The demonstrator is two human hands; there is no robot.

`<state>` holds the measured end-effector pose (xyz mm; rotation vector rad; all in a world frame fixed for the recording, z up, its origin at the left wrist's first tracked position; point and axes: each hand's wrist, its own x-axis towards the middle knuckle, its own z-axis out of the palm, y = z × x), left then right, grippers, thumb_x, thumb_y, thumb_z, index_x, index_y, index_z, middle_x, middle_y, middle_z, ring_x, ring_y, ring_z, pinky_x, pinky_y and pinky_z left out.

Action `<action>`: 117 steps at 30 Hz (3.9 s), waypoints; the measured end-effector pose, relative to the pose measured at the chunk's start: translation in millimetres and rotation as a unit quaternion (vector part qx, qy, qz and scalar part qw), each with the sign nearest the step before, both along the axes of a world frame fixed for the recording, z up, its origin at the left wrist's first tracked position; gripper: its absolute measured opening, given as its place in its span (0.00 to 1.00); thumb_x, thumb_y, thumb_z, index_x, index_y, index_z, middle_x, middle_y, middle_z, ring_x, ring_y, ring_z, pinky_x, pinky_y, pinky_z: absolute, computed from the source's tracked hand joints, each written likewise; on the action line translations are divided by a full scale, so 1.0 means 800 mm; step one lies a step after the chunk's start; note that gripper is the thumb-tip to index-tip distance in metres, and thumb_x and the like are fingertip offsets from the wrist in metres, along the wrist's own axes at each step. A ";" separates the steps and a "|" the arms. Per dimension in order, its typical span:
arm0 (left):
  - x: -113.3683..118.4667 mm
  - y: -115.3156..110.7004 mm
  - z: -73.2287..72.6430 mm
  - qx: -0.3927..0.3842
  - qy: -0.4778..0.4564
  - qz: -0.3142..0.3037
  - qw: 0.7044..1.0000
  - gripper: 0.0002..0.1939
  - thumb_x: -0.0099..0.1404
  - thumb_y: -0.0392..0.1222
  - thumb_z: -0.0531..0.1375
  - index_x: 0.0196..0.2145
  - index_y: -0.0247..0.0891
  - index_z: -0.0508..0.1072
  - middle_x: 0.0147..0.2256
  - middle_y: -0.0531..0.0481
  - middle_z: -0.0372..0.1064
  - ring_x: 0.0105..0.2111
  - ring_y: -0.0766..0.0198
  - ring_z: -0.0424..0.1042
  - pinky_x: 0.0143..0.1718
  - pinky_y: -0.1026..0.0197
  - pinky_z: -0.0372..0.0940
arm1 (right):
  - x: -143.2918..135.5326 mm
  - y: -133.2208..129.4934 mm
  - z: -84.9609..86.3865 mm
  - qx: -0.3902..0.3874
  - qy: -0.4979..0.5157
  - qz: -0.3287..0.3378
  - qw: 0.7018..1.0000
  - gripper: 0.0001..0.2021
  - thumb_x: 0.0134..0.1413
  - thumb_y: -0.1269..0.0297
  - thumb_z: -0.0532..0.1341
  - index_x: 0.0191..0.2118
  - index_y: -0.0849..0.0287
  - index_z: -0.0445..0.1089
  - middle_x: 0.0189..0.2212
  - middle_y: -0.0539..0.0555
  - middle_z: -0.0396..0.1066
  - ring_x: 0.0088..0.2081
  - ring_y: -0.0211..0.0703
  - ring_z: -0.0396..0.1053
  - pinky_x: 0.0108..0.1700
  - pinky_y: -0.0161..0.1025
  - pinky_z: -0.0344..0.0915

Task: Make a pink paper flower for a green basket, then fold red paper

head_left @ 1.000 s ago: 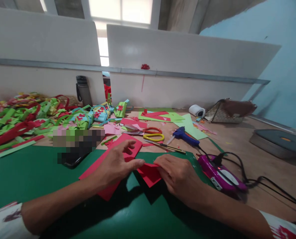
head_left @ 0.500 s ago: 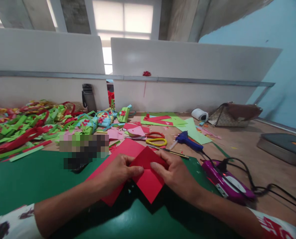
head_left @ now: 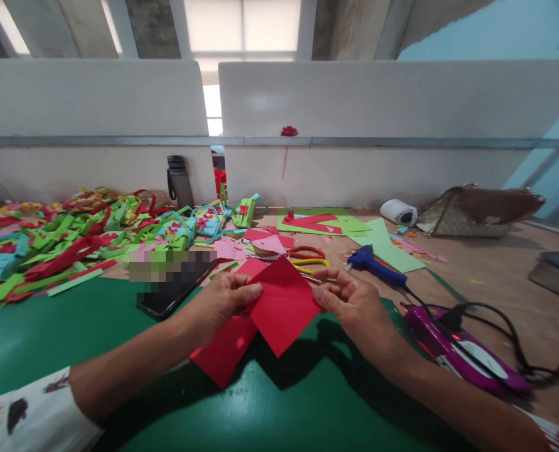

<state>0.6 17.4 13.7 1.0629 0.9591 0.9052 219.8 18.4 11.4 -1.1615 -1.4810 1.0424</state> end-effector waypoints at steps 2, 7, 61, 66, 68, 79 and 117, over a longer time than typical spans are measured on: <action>-0.016 0.005 0.010 0.000 0.009 0.023 1.000 0.21 0.45 0.51 0.71 0.29 0.31 0.73 0.25 0.49 0.70 0.25 0.66 0.69 0.26 0.65 0.62 | 0.004 0.003 -0.001 0.041 -0.043 -0.016 0.998 0.17 0.50 0.55 0.61 0.42 0.60 0.65 0.20 0.46 0.65 0.24 0.37 0.64 0.26 0.34 0.62; -0.056 0.017 0.015 0.007 0.040 0.079 0.996 0.18 0.47 0.48 0.70 0.28 0.33 0.71 0.25 0.51 0.70 0.23 0.68 0.68 0.25 0.66 0.63 | 0.000 -0.001 0.001 0.072 -0.122 0.003 0.990 0.09 0.52 0.61 0.60 0.37 0.60 0.69 0.23 0.49 0.68 0.26 0.39 0.66 0.29 0.36 0.63; -0.032 -0.032 -0.021 0.596 0.524 -0.133 0.594 0.25 0.64 0.34 0.54 0.58 0.44 0.61 0.58 0.42 0.62 0.57 0.49 0.60 0.54 0.47 0.60 | 0.059 -0.004 -0.022 0.509 -0.464 0.106 0.718 0.14 0.60 0.79 0.48 0.32 0.65 0.70 0.32 0.61 0.75 0.36 0.44 0.73 0.38 0.39 0.72; -0.020 -0.025 -0.020 0.661 0.428 -0.147 0.598 0.11 0.67 0.32 0.51 0.45 0.38 0.69 0.47 0.42 0.72 0.50 0.54 0.67 0.50 0.52 0.63 | 0.055 -0.009 -0.015 0.464 -0.504 0.141 0.715 0.15 0.61 0.79 0.47 0.38 0.68 0.71 0.35 0.64 0.75 0.38 0.49 0.73 0.38 0.44 0.71; -0.014 -0.026 -0.024 0.672 0.417 -0.155 0.592 0.10 0.67 0.31 0.50 0.43 0.36 0.69 0.45 0.41 0.73 0.48 0.54 0.69 0.49 0.52 0.63 | 0.056 -0.017 -0.008 0.453 -0.490 0.130 0.733 0.13 0.61 0.78 0.48 0.43 0.70 0.69 0.38 0.65 0.75 0.42 0.51 0.72 0.43 0.48 0.70; 0.035 -0.053 -0.034 0.611 0.430 -0.129 0.653 0.14 0.69 0.34 0.46 0.39 0.34 0.71 0.31 0.43 0.72 0.31 0.60 0.68 0.33 0.57 0.67 | 0.055 -0.059 -0.020 0.427 -0.433 0.170 0.775 0.17 0.62 0.74 0.45 0.37 0.64 0.72 0.31 0.60 0.76 0.34 0.49 0.72 0.42 0.50 0.64; 0.040 -0.044 -0.053 0.548 0.372 -0.107 0.741 0.10 0.69 0.31 0.49 0.34 0.37 0.69 0.30 0.51 0.71 0.28 0.64 0.60 0.33 0.57 0.48 | 0.056 -0.051 -0.027 0.215 -0.342 0.141 0.904 0.08 0.56 0.77 0.56 0.33 0.58 0.69 0.30 0.49 0.68 0.37 0.41 0.63 0.53 0.50 0.46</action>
